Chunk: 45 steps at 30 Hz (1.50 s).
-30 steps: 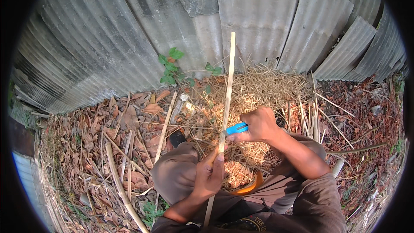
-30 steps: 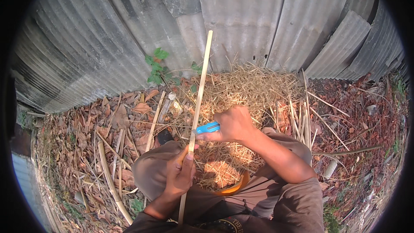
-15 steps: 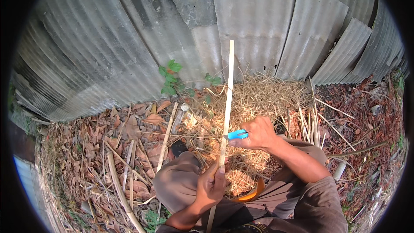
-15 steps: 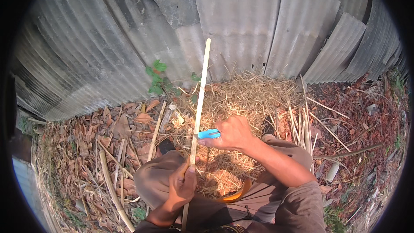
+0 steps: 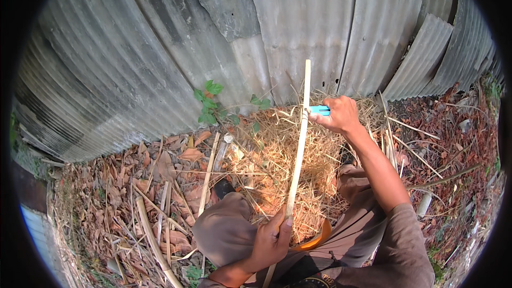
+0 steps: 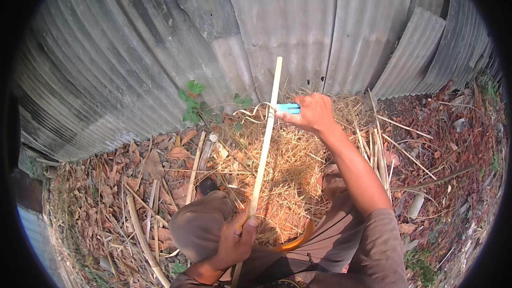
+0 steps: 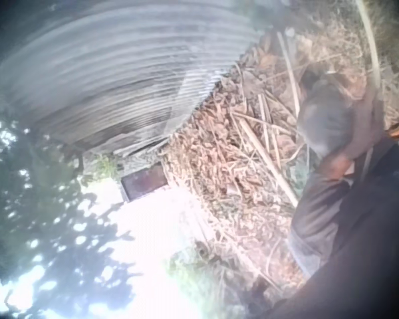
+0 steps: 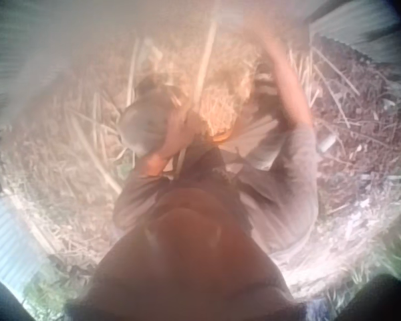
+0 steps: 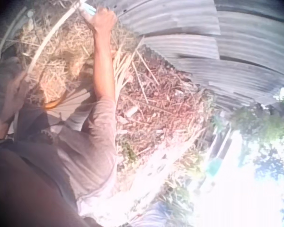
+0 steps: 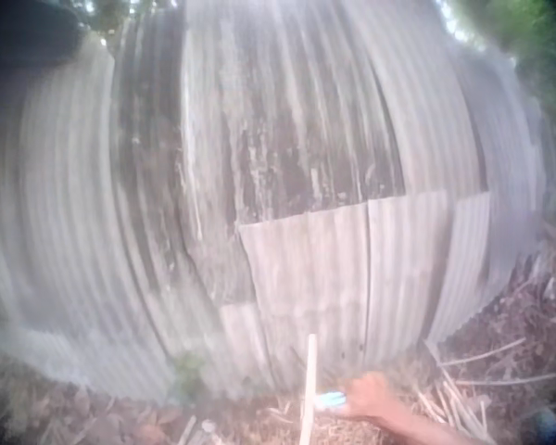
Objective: The person sits on the ground and uses a blue utility knife to shave a long bamboo stick, removing thin strips from its surface. The person holds the stick with one hand and scrapes it with the knife in the other hand, occasionally rotating the stick to work on different sides.
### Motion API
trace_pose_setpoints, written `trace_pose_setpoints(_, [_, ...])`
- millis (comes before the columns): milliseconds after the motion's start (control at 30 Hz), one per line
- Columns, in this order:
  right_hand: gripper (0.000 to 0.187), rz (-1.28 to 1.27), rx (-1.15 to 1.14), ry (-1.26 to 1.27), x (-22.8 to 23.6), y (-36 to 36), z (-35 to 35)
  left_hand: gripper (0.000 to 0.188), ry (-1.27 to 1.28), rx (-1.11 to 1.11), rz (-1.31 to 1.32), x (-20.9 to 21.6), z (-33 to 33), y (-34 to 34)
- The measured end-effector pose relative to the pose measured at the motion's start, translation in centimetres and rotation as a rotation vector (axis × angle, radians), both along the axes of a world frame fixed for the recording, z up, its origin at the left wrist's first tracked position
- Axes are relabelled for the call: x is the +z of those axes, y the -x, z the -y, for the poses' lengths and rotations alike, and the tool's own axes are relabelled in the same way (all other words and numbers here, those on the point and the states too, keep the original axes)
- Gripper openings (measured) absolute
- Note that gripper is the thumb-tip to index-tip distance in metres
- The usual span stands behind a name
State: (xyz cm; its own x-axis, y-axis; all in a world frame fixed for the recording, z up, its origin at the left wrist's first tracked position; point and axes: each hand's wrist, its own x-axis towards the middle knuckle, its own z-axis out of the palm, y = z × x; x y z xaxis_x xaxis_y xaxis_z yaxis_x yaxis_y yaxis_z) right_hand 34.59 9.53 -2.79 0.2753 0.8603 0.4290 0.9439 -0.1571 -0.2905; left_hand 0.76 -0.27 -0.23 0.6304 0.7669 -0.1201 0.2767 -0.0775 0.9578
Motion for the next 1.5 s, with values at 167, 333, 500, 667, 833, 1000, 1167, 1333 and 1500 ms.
trace_pose_setpoints(167, [0.080,-0.181,-0.288,0.028,1.2,-6.1,0.7,0.037,0.027,-0.185,0.040,-1.7,0.9,0.5])
trace_pose_setpoints(333, [0.085,-0.142,-0.452,0.136,1.4,-6.5,1.0,0.038,0.086,-0.220,-0.038,-0.5,0.2,0.1])
trace_pose_setpoints(500, [0.089,-0.332,-0.712,0.446,-0.9,-12.4,3.2,0.035,0.014,-0.243,0.059,-1.9,1.3,0.5])
trace_pose_setpoints(667, [0.079,-0.301,-0.266,0.376,3.1,-2.1,4.5,0.030,0.096,0.027,0.008,-1.3,-0.9,-0.1])
trace_pose_setpoints(833, [0.075,-0.037,0.348,0.264,3.5,8.4,6.0,0.033,0.095,0.145,0.108,-0.9,-1.8,-0.5])
trace_pose_setpoints(1000, [0.073,0.012,0.448,0.113,1.0,10.8,5.9,0.035,0.131,0.180,0.168,-0.9,-1.9,-0.5])
trace_pose_setpoints(1167, [0.071,0.019,0.453,-0.031,-0.4,9.7,4.3,0.034,0.124,0.146,0.081,-0.1,-2.0,-0.2])
trace_pose_setpoints(1333, [0.072,-0.083,0.064,0.138,-0.2,5.8,1.3,0.034,-0.068,0.027,0.057,-1.2,-1.5,0.3])
trace_pose_setpoints(1500, [0.072,-0.136,0.204,0.254,0.8,9.6,3.8,0.036,-0.029,0.077,0.032,-1.2,-1.6,0.9])
